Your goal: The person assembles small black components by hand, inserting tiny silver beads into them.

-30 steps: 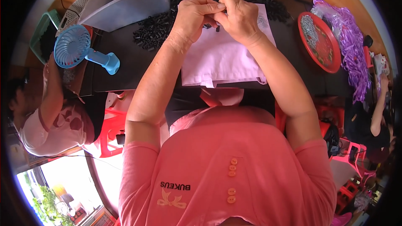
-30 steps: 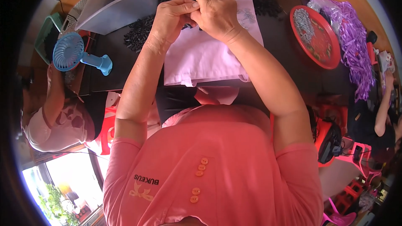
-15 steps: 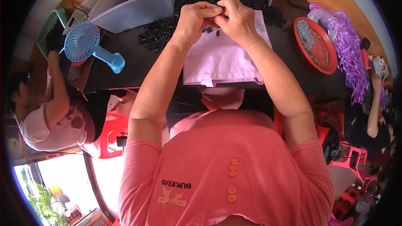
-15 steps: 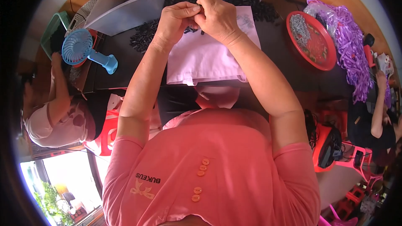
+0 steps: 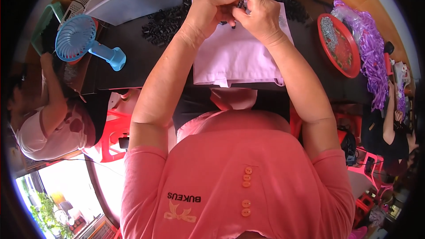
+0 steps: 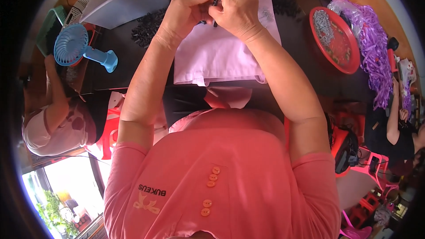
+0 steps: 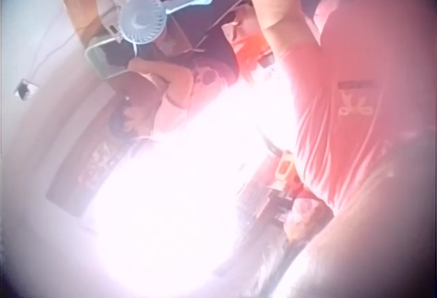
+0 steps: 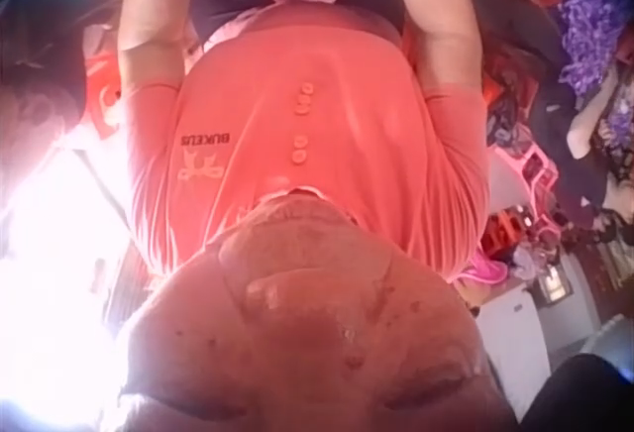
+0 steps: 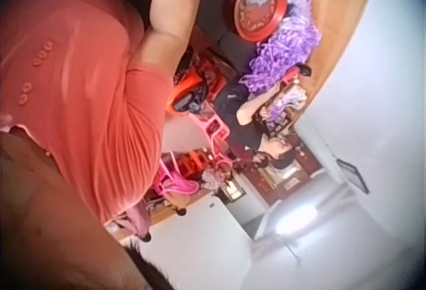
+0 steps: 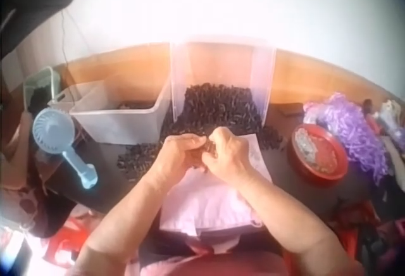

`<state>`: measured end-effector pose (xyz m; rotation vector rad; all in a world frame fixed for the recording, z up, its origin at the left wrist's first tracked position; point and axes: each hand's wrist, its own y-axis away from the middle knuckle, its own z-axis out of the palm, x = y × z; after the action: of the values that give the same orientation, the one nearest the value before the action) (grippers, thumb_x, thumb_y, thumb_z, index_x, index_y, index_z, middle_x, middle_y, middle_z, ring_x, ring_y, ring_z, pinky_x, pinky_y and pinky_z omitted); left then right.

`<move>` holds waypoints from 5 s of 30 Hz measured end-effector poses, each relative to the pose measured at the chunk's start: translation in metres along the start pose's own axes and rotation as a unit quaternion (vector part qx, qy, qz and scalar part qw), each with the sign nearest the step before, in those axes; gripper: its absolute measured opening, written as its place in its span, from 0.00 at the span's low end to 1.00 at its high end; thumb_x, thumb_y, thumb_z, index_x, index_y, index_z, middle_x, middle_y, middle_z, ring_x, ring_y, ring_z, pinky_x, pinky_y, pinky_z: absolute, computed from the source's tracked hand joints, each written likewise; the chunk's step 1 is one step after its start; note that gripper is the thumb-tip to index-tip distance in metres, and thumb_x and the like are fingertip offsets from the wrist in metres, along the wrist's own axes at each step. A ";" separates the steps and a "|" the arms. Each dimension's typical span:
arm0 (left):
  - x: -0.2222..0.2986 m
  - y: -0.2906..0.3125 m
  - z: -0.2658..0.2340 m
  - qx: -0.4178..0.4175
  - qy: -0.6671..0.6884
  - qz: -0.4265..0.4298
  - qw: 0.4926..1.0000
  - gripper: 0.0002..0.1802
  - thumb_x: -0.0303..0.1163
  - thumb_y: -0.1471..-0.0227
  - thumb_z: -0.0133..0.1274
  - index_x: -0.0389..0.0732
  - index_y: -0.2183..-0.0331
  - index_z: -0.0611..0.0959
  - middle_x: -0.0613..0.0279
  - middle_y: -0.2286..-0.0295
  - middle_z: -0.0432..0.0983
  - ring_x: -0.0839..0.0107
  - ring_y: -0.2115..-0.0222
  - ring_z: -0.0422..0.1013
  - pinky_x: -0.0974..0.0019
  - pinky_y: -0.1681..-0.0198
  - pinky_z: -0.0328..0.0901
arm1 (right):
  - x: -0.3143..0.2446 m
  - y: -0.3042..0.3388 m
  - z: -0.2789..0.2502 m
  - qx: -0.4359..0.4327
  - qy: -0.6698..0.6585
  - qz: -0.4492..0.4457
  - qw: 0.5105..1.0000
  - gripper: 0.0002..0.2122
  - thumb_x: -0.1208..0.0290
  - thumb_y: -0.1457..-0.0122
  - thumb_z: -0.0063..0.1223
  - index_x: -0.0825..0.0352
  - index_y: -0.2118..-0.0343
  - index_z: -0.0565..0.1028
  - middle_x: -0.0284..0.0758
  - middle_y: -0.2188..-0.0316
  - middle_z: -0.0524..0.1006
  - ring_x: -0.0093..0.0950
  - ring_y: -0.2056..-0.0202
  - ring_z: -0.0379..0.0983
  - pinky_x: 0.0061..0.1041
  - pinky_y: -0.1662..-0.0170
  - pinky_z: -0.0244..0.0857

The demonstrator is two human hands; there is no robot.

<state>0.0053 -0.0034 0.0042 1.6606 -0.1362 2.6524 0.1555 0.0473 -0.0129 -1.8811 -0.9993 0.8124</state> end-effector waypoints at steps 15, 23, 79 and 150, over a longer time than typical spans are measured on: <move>-0.002 0.002 0.003 0.043 -0.135 0.017 0.990 0.09 0.27 0.49 0.56 0.28 0.69 0.81 0.54 0.76 0.76 0.68 0.79 0.72 0.69 0.75 0.67 | 0.008 0.002 0.011 -0.028 -0.074 0.013 0.997 0.12 0.75 0.56 0.62 0.65 0.67 0.73 0.33 0.80 0.74 0.24 0.81 0.71 0.22 0.77 0.67; 0.101 0.035 0.034 0.275 -0.301 0.255 0.877 0.09 0.25 0.59 0.59 0.29 0.72 0.82 0.59 0.84 0.75 0.78 0.87 0.66 0.76 0.85 0.57 | 0.030 -0.036 -0.037 -0.247 -0.176 0.282 0.910 0.14 0.65 0.52 0.63 0.68 0.66 0.77 0.32 0.78 0.75 0.19 0.77 0.68 0.21 0.72 0.64; -0.014 0.002 0.009 0.099 -0.165 0.038 0.981 0.07 0.21 0.53 0.58 0.29 0.68 0.80 0.57 0.76 0.77 0.72 0.80 0.74 0.74 0.82 0.64 | 0.027 0.004 -0.027 -0.204 -0.357 0.318 0.854 0.05 0.74 0.47 0.58 0.67 0.67 0.77 0.29 0.77 0.76 0.18 0.76 0.70 0.18 0.72 0.64; -0.003 0.004 -0.002 0.107 -0.067 0.051 0.991 0.05 0.21 0.54 0.58 0.30 0.72 0.80 0.58 0.80 0.75 0.73 0.83 0.70 0.72 0.86 0.62 | 0.004 -0.006 0.002 -0.098 -0.597 0.451 0.657 0.07 0.72 0.42 0.55 0.65 0.61 0.77 0.30 0.69 0.78 0.23 0.68 0.74 0.21 0.63 0.64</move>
<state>0.0041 -0.0070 0.0003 1.9451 0.0668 2.7117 0.1532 0.0535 -0.0089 -1.8545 -0.7300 2.8887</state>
